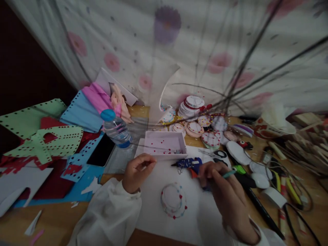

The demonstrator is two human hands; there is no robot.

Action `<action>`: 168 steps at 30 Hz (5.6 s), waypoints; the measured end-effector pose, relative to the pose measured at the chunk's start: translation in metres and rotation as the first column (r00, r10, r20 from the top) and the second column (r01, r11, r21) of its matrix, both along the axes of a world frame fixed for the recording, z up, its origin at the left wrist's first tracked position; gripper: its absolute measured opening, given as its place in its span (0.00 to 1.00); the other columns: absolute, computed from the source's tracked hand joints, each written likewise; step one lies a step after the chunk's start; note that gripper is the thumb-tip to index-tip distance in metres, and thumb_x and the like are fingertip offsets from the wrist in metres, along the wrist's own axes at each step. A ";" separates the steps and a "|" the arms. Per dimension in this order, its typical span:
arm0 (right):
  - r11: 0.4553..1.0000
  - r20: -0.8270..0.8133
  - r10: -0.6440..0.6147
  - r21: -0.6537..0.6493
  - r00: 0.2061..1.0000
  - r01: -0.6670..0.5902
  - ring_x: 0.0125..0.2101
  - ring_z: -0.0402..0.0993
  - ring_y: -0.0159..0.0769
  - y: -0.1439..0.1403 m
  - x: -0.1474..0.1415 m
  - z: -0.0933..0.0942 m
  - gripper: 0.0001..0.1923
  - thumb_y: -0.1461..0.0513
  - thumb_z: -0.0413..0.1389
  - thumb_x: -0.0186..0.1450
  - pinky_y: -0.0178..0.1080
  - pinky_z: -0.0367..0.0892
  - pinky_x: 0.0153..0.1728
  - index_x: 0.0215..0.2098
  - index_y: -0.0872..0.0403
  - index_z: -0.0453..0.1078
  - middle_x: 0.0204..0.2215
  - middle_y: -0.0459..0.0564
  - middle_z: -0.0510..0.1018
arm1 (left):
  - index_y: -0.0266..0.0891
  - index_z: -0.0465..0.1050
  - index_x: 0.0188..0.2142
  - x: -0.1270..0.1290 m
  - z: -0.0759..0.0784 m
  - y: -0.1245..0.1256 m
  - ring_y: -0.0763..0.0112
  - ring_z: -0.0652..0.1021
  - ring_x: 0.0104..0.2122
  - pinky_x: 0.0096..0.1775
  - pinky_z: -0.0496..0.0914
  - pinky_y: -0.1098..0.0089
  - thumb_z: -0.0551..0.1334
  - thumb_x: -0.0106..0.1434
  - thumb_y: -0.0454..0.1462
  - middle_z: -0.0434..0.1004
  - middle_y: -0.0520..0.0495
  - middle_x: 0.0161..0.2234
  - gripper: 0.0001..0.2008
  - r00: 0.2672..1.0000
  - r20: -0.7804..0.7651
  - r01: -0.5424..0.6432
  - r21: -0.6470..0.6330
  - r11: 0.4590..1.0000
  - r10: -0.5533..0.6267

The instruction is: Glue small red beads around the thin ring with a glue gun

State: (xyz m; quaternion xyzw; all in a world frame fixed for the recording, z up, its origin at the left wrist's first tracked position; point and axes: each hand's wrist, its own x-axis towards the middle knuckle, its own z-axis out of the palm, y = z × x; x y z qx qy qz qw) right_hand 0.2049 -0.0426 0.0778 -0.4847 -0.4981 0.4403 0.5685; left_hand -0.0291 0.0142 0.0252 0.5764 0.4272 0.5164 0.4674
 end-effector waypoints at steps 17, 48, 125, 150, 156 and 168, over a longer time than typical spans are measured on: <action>0.990 0.314 -0.059 -0.102 0.948 0.095 0.19 0.60 0.32 0.048 0.024 0.027 0.28 0.46 0.37 0.68 0.36 0.56 0.20 0.22 0.53 0.65 0.16 0.46 0.65 | 0.36 0.75 0.41 -0.015 -0.019 0.010 0.81 0.59 0.15 0.22 0.57 0.78 0.61 0.59 0.35 0.55 0.62 0.14 0.11 0.843 -0.529 -0.004 0.175 0.985 0.098; 0.944 0.707 0.218 0.021 0.673 -0.328 0.29 0.74 0.33 0.082 0.024 0.014 0.02 0.64 0.59 0.60 0.34 0.68 0.31 0.32 0.53 0.73 0.28 0.46 0.78 | 0.40 0.80 0.40 -0.046 -0.012 0.023 0.77 0.69 0.13 0.17 0.63 0.78 0.64 0.56 0.40 0.72 0.51 0.14 0.13 0.908 -0.141 0.351 -0.260 0.900 -0.395; 0.910 0.886 -0.134 0.288 0.444 -0.298 0.31 0.64 0.37 0.079 -0.035 -0.025 0.05 0.66 0.58 0.62 0.40 0.49 0.33 0.30 0.51 0.74 0.27 0.46 0.75 | 0.37 0.80 0.40 -0.044 0.007 0.022 0.76 0.69 0.14 0.17 0.62 0.78 0.64 0.56 0.39 0.73 0.50 0.14 0.13 0.869 -0.171 0.393 -0.334 0.857 -0.465; 0.841 0.729 -0.343 0.520 0.593 -0.153 0.30 0.64 0.36 0.068 -0.025 0.007 0.05 0.65 0.56 0.63 0.41 0.53 0.34 0.30 0.51 0.73 0.23 0.46 0.71 | 0.35 0.81 0.38 -0.038 -0.001 0.021 0.77 0.68 0.14 0.18 0.62 0.78 0.63 0.58 0.42 0.71 0.51 0.14 0.14 0.930 -0.201 0.258 -0.234 0.937 -0.307; 0.803 0.654 -0.407 0.589 0.637 -0.092 0.29 0.65 0.35 0.054 -0.017 0.020 0.04 0.65 0.56 0.63 0.41 0.56 0.34 0.32 0.51 0.73 0.23 0.45 0.70 | 0.38 0.78 0.44 -0.032 -0.022 0.022 0.77 0.71 0.19 0.24 0.67 0.77 0.61 0.59 0.38 0.77 0.50 0.21 0.14 0.931 -0.363 0.053 0.024 0.998 -0.041; 0.875 0.528 -0.332 0.481 0.782 0.047 0.28 0.67 0.35 -0.001 0.001 -0.033 0.03 0.65 0.58 0.61 0.41 0.60 0.32 0.32 0.51 0.73 0.23 0.45 0.72 | 0.35 0.73 0.28 0.013 -0.012 -0.010 0.78 0.65 0.14 0.18 0.57 0.77 0.58 0.61 0.43 0.69 0.53 0.15 0.14 0.997 0.033 0.073 -0.202 0.977 -0.068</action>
